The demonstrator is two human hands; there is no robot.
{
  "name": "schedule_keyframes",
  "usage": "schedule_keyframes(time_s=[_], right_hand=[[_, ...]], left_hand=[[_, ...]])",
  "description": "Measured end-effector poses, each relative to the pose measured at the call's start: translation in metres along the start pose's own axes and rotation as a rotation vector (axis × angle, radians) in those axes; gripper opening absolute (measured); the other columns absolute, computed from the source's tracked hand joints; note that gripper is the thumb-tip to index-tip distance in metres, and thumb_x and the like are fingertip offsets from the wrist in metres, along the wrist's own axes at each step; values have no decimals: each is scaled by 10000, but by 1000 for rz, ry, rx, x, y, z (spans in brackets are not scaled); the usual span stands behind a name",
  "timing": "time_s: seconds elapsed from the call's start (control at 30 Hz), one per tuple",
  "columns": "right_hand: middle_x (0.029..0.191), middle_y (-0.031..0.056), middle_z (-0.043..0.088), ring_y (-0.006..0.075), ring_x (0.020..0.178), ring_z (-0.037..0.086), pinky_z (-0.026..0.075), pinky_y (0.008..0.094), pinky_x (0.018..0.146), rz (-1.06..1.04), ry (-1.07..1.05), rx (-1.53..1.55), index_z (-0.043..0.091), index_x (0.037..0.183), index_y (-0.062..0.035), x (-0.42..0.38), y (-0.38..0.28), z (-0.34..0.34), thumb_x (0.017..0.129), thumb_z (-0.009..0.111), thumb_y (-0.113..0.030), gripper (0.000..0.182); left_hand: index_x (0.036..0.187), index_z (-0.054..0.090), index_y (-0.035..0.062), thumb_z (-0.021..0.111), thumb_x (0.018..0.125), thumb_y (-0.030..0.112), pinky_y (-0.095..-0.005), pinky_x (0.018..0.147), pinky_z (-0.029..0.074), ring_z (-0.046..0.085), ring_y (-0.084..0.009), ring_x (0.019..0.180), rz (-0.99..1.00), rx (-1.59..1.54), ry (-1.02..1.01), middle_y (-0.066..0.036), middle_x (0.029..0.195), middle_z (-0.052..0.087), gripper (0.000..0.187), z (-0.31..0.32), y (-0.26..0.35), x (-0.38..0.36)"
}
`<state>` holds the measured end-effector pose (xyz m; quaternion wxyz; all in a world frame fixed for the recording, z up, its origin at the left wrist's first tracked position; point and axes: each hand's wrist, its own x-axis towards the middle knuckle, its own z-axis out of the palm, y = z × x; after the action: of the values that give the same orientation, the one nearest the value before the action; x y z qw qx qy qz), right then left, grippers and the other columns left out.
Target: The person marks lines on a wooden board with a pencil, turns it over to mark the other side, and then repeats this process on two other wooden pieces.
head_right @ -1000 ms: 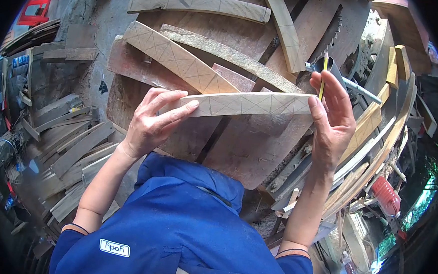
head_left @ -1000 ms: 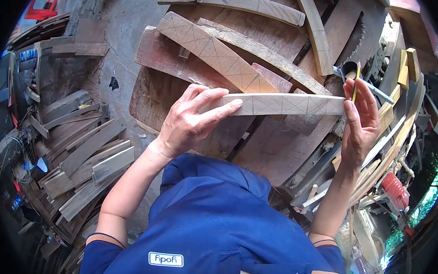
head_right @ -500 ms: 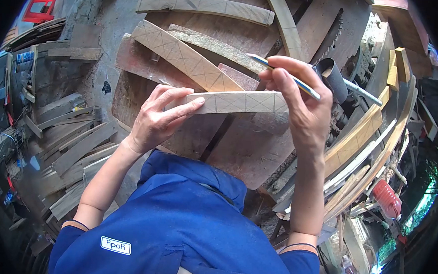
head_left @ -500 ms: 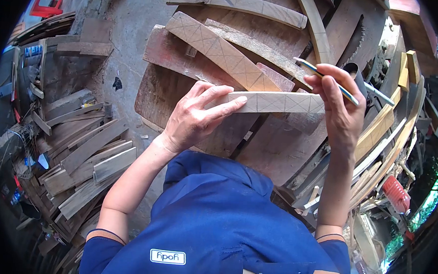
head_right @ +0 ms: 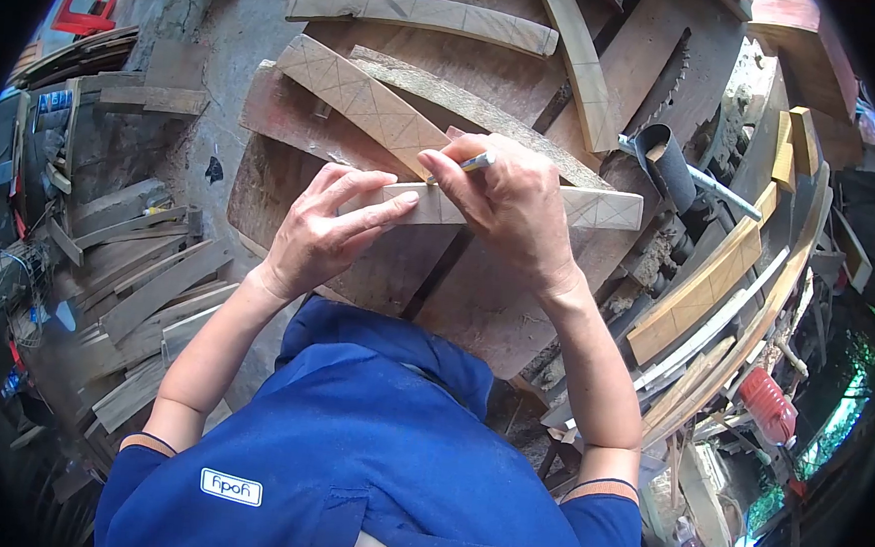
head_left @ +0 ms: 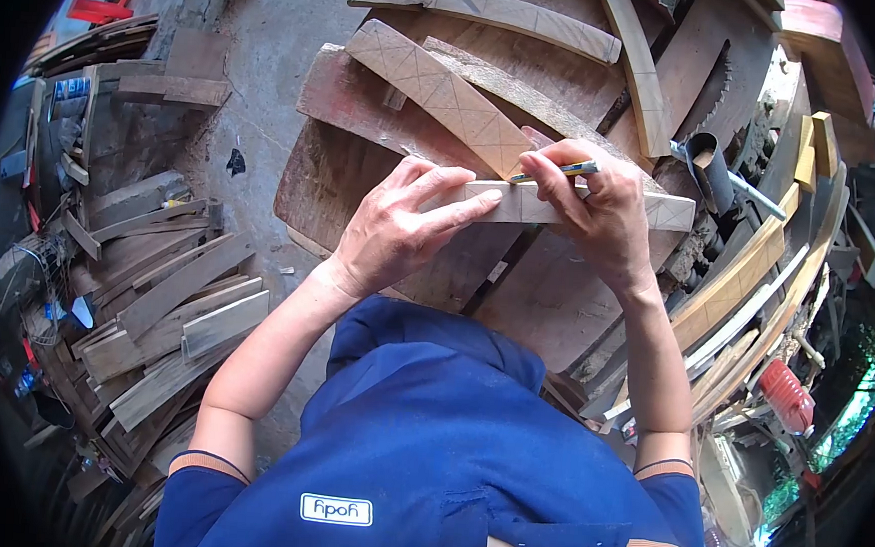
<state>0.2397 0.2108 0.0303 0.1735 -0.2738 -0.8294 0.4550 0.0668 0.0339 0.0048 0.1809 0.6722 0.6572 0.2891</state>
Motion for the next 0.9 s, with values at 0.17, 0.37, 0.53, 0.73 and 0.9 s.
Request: schedule_keyframes(time_s=[0.17,0.37,0.53,0.73,0.9], right_hand=[[849,121,719,283,775,712,559,392,701,-122,-20,-68,707,907,-38,4,0,3,938,767,-215,190],[864,127,717,301,800,702,561,398,743,-119,-55,-79,708,903,-41,4,1,1,945,756,-209,180],[906,132,732,306,866,718,570,408,794,-50,-110,-67,727,933,-41,2,-1,-6,947,753,-209,170],[934,136,744,295,907,732,573,399,800,-2,-121,-42,744,970,-32,2,-3,-8,949,753,-206,176],[926,133,750,287,899,741,574,392,796,221,-153,-6,744,974,-17,5,-6,-20,946,756,-195,180]], left_hand=[[1297,734,240,779,807,53,-415,932,578,621,-290,1070,-1,-3,-3,-62,1265,649,526,-1,1,0],[1296,734,243,784,810,58,-413,935,578,621,-291,1065,-2,-1,0,-63,1264,646,523,0,1,0],[1307,711,266,765,840,113,-391,927,586,627,-272,1047,0,12,11,-72,1219,650,495,0,1,0],[1306,730,262,798,797,53,-400,915,587,624,-278,1044,-18,-16,14,-56,1240,648,554,1,1,-1],[1308,729,265,799,794,49,-401,914,588,625,-277,1042,-22,-25,20,-55,1241,649,562,2,1,-2]])
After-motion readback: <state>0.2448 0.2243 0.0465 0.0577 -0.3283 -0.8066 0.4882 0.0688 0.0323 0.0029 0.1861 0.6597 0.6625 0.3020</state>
